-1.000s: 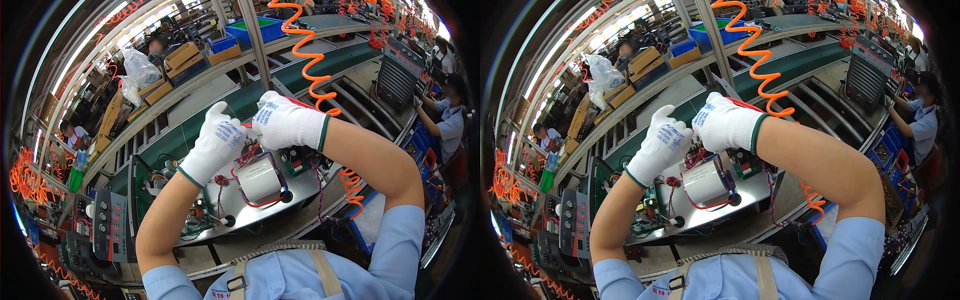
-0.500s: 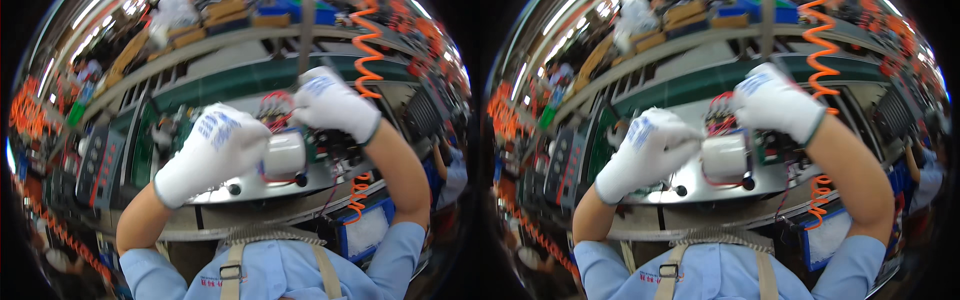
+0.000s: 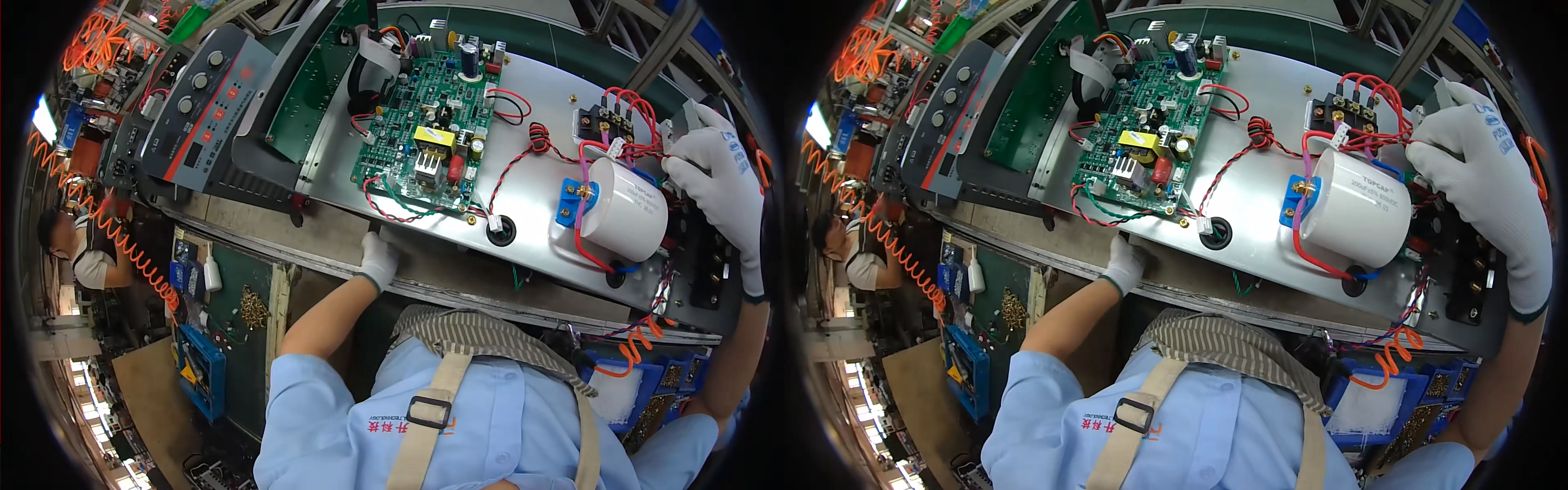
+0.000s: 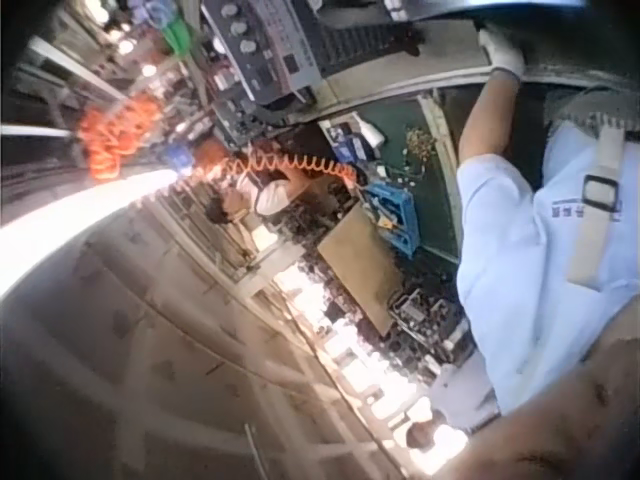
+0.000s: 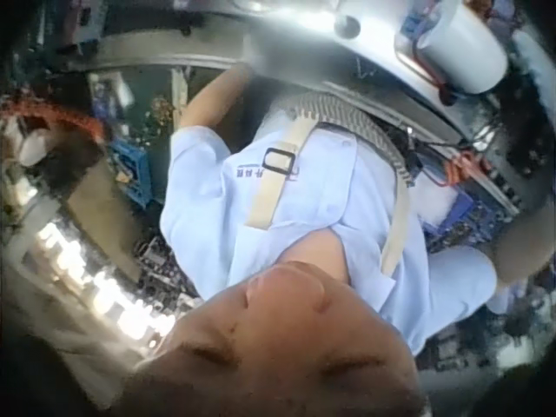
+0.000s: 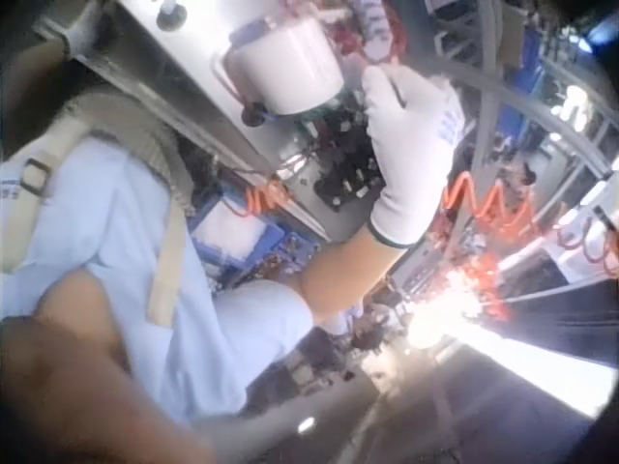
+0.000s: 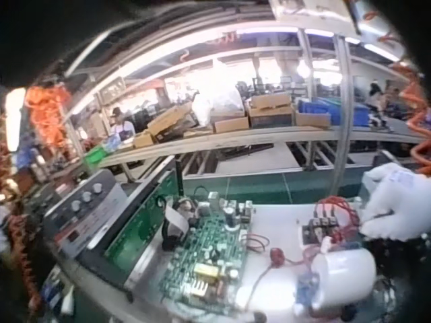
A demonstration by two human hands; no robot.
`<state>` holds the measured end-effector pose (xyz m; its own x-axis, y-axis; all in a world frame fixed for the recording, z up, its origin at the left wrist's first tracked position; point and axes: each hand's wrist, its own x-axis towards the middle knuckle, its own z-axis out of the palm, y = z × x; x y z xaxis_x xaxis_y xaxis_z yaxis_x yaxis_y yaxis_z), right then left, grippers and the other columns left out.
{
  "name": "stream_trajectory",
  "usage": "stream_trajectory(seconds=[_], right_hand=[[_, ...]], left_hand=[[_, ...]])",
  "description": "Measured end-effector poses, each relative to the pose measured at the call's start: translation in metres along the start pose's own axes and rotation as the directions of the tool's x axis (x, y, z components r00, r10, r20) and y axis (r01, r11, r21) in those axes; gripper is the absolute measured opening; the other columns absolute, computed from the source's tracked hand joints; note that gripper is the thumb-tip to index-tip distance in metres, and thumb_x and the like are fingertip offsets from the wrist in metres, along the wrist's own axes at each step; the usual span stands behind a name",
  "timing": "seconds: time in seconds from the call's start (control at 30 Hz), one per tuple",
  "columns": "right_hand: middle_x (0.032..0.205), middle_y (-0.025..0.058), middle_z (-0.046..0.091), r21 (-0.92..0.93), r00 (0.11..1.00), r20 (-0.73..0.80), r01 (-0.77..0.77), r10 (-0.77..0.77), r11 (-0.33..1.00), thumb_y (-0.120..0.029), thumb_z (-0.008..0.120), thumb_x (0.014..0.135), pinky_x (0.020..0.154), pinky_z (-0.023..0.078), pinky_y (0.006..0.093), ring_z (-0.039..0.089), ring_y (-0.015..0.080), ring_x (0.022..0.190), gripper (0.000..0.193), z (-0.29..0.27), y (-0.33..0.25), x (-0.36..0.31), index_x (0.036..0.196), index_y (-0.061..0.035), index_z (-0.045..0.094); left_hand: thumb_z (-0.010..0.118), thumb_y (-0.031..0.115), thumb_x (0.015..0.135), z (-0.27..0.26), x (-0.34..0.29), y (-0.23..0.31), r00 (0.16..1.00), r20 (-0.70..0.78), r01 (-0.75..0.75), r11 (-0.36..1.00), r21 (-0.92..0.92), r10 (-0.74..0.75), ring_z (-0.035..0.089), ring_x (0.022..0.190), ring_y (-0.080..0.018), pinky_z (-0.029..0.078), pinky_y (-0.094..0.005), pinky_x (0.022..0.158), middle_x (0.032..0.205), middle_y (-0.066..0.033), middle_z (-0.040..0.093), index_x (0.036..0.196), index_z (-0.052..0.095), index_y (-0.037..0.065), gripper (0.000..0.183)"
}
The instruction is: The person assembles an electronic device on a workbench, connecting red and black wires to a circuit board and a white cylindrical component. They use a soldering iron to secure connections and a heat gun to apply heat to specific areas. The person also handles a black cylindrical object and organizes wires with zip ties.
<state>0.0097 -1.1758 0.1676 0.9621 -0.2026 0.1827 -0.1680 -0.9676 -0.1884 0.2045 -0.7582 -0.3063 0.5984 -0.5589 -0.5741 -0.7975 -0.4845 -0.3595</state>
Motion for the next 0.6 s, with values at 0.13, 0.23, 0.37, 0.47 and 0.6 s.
stream_trajectory(seconds=[0.13,0.23,0.37,0.47,0.6], right_hand=[[0.084,0.0062,0.061,-0.07,0.966,0.212,-0.134,0.146,0.989,-0.006,0.066,0.087,0.107,0.033,0.0421,0.056,0.0228,0.101,0.008,-0.006,0.014,0.004,0.093,-0.0019,0.061],[0.086,0.0046,0.062,-0.044,0.979,0.189,-0.076,0.083,0.996,-0.004,0.065,0.088,0.118,0.023,0.0453,0.058,0.022,0.108,0.013,-0.002,0.019,0.003,0.099,-0.0042,0.059],[0.077,0.0119,0.064,0.055,0.961,0.275,-0.051,0.034,0.997,-0.015,0.066,0.086,0.084,0.043,0.0364,0.06,0.0209,0.077,0.018,-0.024,-0.009,0.017,0.094,0.0006,0.067],[0.07,0.015,0.064,0.08,0.953,0.302,-0.017,-0.008,0.997,-0.022,0.067,0.086,0.069,0.047,0.0337,0.06,0.0195,0.066,0.025,-0.032,-0.013,0.013,0.09,0.0029,0.069],[0.073,0.0118,0.061,0.079,0.98,0.183,0.058,-0.072,0.995,-0.017,0.066,0.083,0.075,0.046,0.0385,0.058,0.0226,0.074,0.019,0.002,0.005,0.018,0.087,0.0016,0.069]], left_hand=[[0.056,0.017,0.091,-0.07,-0.011,0.039,0.848,0.146,0.528,0.834,-0.161,-0.509,0.066,0.1,-0.0368,0.053,-0.0471,0.07,0.134,-0.0202,0.056,0.119,0.071,0.012,0.032],[0.057,0.015,0.091,-0.036,-0.009,0.035,0.886,0.234,0.432,0.896,-0.101,-0.401,0.063,0.103,-0.0383,0.053,-0.0477,0.071,0.14,-0.0214,0.049,0.12,0.07,0.008,0.032],[0.059,0.018,0.089,-0.093,-0.073,-0.008,0.91,0.39,-0.211,0.968,0.137,0.143,0.064,0.106,-0.0276,0.048,-0.0493,0.084,0.135,-0.0159,0.054,0.132,0.059,0.007,0.045],[0.061,0.024,0.085,-0.06,-0.112,-0.038,0.998,-0.041,0.029,0.976,-0.217,-0.038,0.064,0.105,-0.0253,0.044,-0.0471,0.091,0.129,-0.0117,0.058,0.14,0.049,0.007,0.059],[0.061,0.029,0.084,-0.037,-0.153,-0.049,0.98,-0.132,0.067,0.868,-0.492,-0.15,0.062,0.104,-0.0362,0.048,-0.0499,0.087,0.121,-0.0173,0.06,0.135,0.05,0.002,0.058]])
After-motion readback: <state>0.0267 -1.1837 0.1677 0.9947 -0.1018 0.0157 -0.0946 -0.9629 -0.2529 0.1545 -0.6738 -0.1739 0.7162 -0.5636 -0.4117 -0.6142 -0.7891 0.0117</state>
